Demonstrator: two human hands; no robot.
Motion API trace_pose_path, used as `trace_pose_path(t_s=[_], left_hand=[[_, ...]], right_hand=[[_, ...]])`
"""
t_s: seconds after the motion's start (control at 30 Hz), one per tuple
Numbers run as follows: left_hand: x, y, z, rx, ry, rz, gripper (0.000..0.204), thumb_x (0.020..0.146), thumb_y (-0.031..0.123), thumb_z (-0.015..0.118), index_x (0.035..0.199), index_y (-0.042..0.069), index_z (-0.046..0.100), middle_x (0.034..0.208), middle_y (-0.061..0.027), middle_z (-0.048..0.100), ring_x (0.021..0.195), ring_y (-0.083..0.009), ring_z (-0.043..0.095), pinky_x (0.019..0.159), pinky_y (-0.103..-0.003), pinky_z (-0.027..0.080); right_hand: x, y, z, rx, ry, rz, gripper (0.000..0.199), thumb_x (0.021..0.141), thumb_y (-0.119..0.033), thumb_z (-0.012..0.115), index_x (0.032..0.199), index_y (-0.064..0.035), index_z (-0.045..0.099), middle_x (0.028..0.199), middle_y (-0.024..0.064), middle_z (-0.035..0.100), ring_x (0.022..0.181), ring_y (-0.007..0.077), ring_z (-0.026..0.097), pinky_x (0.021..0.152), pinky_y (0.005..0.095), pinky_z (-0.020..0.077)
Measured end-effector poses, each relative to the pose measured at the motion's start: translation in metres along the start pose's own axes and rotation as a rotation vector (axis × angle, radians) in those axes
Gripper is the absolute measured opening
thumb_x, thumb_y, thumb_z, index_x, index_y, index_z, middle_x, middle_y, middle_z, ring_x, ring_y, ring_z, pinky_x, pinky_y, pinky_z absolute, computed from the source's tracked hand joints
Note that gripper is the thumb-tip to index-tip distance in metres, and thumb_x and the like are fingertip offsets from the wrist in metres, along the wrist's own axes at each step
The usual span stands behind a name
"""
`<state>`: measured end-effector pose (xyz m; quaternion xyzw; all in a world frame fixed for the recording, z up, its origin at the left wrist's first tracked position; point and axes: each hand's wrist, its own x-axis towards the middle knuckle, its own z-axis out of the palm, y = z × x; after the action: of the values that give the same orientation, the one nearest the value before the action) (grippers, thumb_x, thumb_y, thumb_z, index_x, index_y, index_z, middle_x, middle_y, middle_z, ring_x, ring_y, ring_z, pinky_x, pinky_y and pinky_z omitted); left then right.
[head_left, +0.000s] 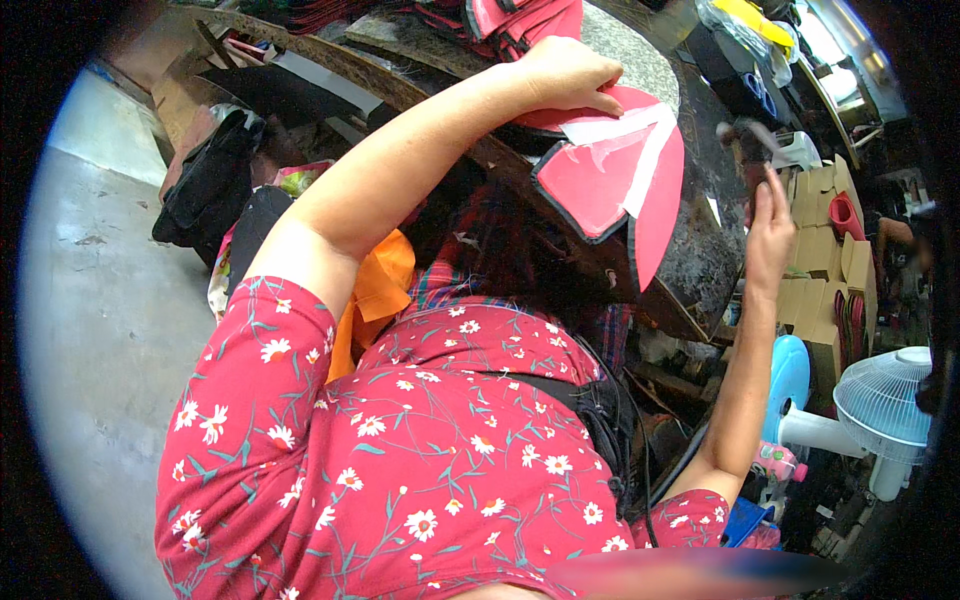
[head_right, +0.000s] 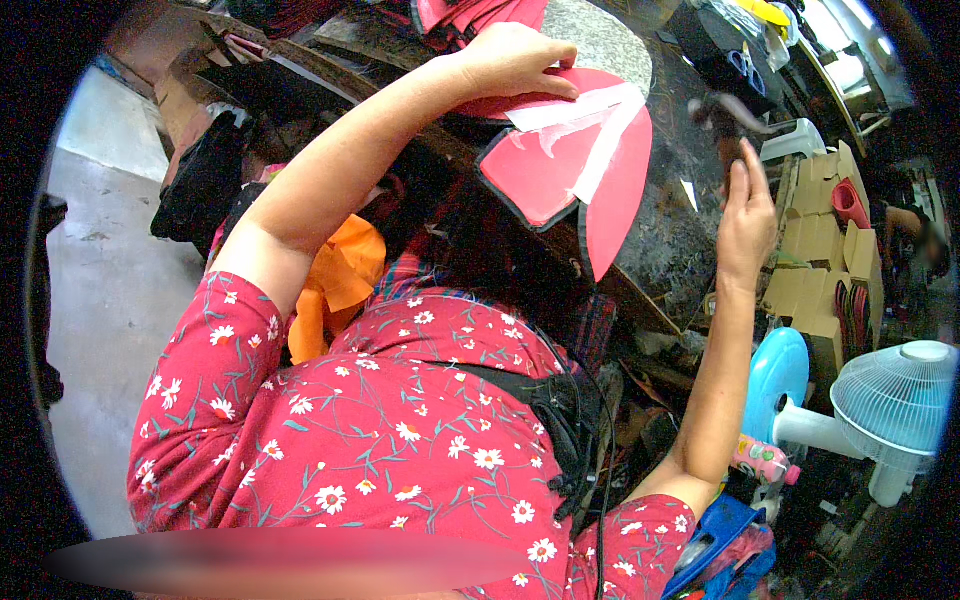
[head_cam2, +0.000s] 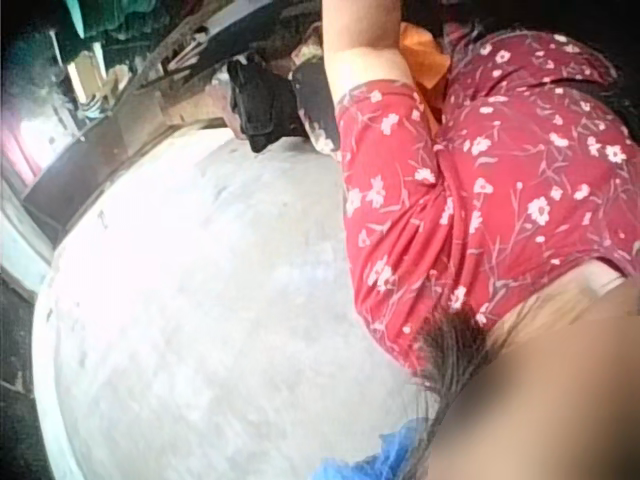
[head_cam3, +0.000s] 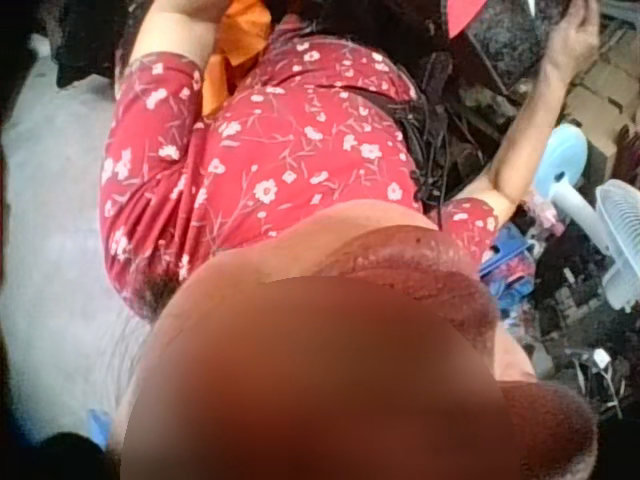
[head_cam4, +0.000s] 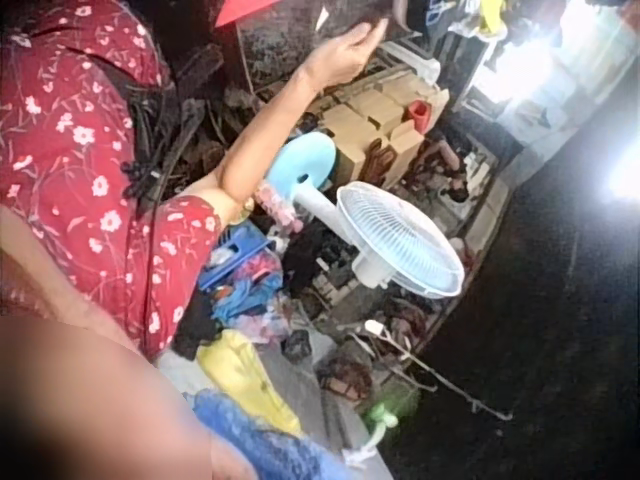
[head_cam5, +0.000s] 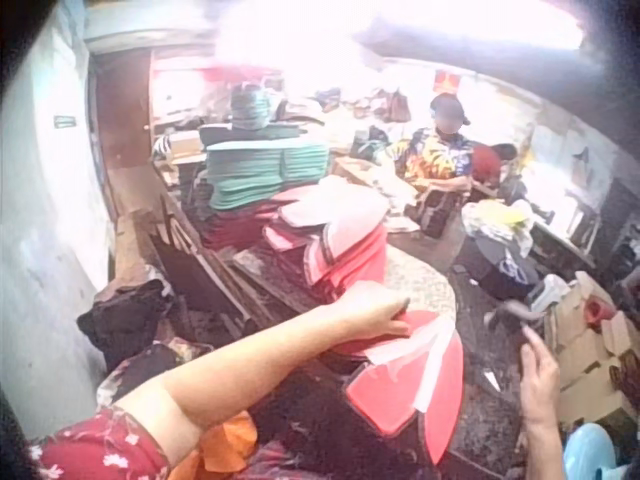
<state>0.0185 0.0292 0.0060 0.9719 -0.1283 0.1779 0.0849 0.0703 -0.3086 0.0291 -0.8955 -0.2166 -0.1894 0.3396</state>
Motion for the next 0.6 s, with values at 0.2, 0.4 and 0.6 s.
trace_pose_path(t_s=[0.2, 0.4, 0.6], left_hand=[[-0.005, 0.003, 0.018, 0.064, 0.177, -0.063, 0.030, 0.096, 0.045, 0.053, 0.109, 0.020, 0.065, 0.083, -0.0127, 0.071, 0.079, -0.0333, 0.070, 0.066, -0.050, 0.053], [-0.003, 0.006, 0.016, 0.060, 0.130, -0.118, 0.028, 0.097, 0.041, 0.051, 0.111, 0.021, 0.065, 0.082, -0.0133, 0.070, 0.077, -0.0337, 0.070, 0.065, -0.051, 0.053], [-0.003, 0.004, 0.020, 0.073, 0.183, -0.107, 0.027, 0.097, 0.040, 0.051, 0.107, 0.020, 0.065, 0.081, -0.0142, 0.070, 0.078, -0.0339, 0.070, 0.065, -0.050, 0.054]], right_hand=[[-0.005, -0.070, 0.026, 0.134, -0.112, -0.114, 0.040, 0.103, -0.045, 0.050, 0.132, -0.0220, 0.063, 0.092, 0.0067, 0.072, 0.070, 0.0149, 0.065, 0.069, 0.0306, 0.0523], [0.006, -0.064, 0.028, -0.165, -0.274, -0.059, 0.036, 0.098, -0.052, 0.052, 0.129, -0.0382, 0.063, 0.087, 0.0088, 0.074, 0.086, 0.0291, 0.072, 0.075, 0.0398, 0.0540], [0.014, -0.039, 0.041, -0.184, -0.072, -0.075, 0.039, 0.101, -0.053, 0.045, 0.133, -0.0376, 0.060, 0.089, 0.0117, 0.074, 0.086, 0.0312, 0.072, 0.075, 0.0439, 0.0540]])
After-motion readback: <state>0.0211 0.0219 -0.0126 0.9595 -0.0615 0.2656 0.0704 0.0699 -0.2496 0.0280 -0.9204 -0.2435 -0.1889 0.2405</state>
